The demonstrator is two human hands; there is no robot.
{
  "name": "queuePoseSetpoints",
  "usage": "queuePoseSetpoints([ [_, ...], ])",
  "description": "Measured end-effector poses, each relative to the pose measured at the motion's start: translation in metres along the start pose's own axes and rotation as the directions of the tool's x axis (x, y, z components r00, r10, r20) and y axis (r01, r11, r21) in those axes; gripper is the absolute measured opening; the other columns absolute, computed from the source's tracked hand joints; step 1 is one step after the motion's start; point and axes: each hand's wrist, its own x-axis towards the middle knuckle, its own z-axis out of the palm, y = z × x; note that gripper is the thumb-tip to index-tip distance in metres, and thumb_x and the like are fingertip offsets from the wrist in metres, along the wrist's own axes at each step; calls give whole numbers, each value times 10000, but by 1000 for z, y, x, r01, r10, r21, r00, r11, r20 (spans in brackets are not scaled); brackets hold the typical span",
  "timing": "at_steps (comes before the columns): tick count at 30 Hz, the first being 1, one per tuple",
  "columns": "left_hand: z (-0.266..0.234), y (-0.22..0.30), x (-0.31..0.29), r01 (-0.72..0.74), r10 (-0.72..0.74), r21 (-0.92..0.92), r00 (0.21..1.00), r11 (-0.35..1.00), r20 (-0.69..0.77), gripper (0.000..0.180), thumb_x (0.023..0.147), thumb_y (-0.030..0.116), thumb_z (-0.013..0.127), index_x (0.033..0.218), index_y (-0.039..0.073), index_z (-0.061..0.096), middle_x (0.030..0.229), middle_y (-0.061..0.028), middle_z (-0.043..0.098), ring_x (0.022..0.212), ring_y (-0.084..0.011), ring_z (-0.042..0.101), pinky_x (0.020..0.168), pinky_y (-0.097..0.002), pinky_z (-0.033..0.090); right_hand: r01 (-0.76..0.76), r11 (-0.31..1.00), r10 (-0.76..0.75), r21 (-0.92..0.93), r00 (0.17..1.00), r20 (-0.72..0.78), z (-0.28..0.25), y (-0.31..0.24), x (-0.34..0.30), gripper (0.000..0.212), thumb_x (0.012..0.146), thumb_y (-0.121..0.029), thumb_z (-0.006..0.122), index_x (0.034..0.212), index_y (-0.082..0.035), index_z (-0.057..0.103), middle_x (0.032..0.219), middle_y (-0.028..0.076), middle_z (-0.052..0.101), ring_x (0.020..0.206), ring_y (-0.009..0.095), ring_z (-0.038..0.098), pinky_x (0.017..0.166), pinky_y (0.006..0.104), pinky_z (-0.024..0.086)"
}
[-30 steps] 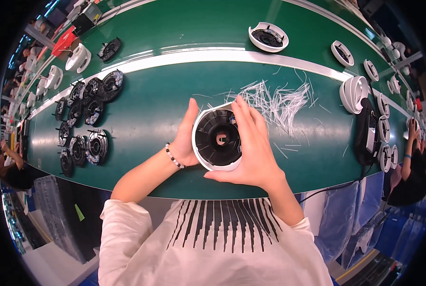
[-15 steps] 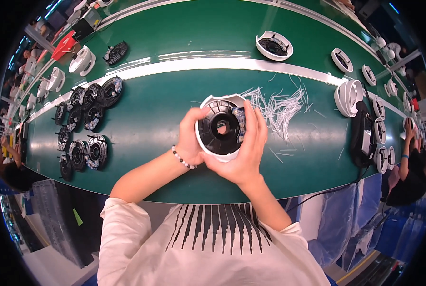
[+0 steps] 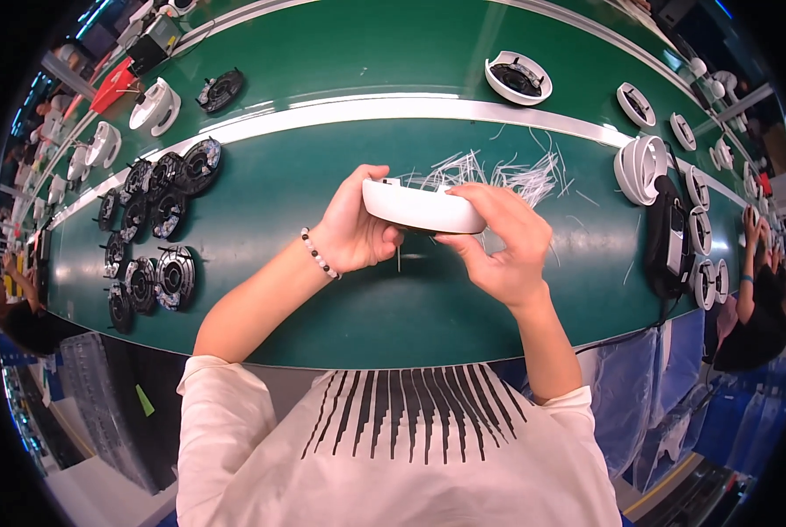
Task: Assembling internal components into dome-style housings and trimming excess wiring with pliers on a factory assembly line.
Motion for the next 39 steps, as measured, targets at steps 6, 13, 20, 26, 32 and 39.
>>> queuePoseSetpoints([
  [6, 31, 33, 10, -200, 288, 299, 914, 933, -287, 479, 790, 394, 386, 1087, 43, 520, 749, -63, 609, 468, -128, 544, 365, -251, 467, -125, 990, 128, -64, 991, 44, -27, 20, 15, 589, 532, -168, 769, 1056, -33, 537, 1131, 119, 525, 1048, 266, 482, 862, 353, 389],
  [13, -27, 138, 58, -391, 640, 622, 730, 679, -240, 503, 809, 427, 423, 1162, 70, 413, 1025, -179, 519, 813, -272, 585, 655, -313, 524, -451, 605, 60, -656, 847, -528, -133, 186, 6, 261, 636, -244, 678, 772, -38, 592, 781, 111, 575, 794, 276, 521, 728, 366, 387],
  [20, -47, 163, 136, -418, 698, 671, 684, 613, -212, 492, 842, 354, 472, 1206, 96, 265, 1008, -174, 512, 710, -268, 606, 557, -340, 528, -816, 215, 468, -536, 568, -677, -224, 266, -39, 412, 722, -448, 595, 753, -37, 601, 715, 149, 612, 696, 297, 591, 659, 366, 454],
  [26, -55, 221, 71, 327, 957, 909, 217, -259, 194, 462, 775, 452, 497, 906, 21, 596, 823, -186, 612, 781, -328, 592, 721, -401, 466, -668, 360, 234, -651, 741, -630, -226, 255, -28, 282, 794, -297, 557, 752, -19, 575, 688, 123, 594, 613, 253, 564, 584, 338, 437],
  [32, -116, 296, -20, 871, 1000, 490, -23, 20, 0, 445, 715, 220, 588, 1125, 93, 472, 1088, -127, 522, 1068, -288, 474, 924, -551, 272, -305, 699, 189, -647, 951, -245, -135, 70, -1, 151, 804, -98, 515, 711, 16, 483, 612, 104, 470, 568, 216, 459, 553, 321, 381],
  [39, -83, 290, -23, 865, 874, 493, 162, 97, -458, 569, 635, 392, 683, 1119, 135, 530, 1187, -82, 492, 1080, -280, 479, 876, -498, 366, 121, 990, -144, 79, 839, 525, -3, -33, -44, 130, 637, -4, 625, 744, -23, 554, 701, 99, 550, 622, 258, 520, 566, 354, 417],
])
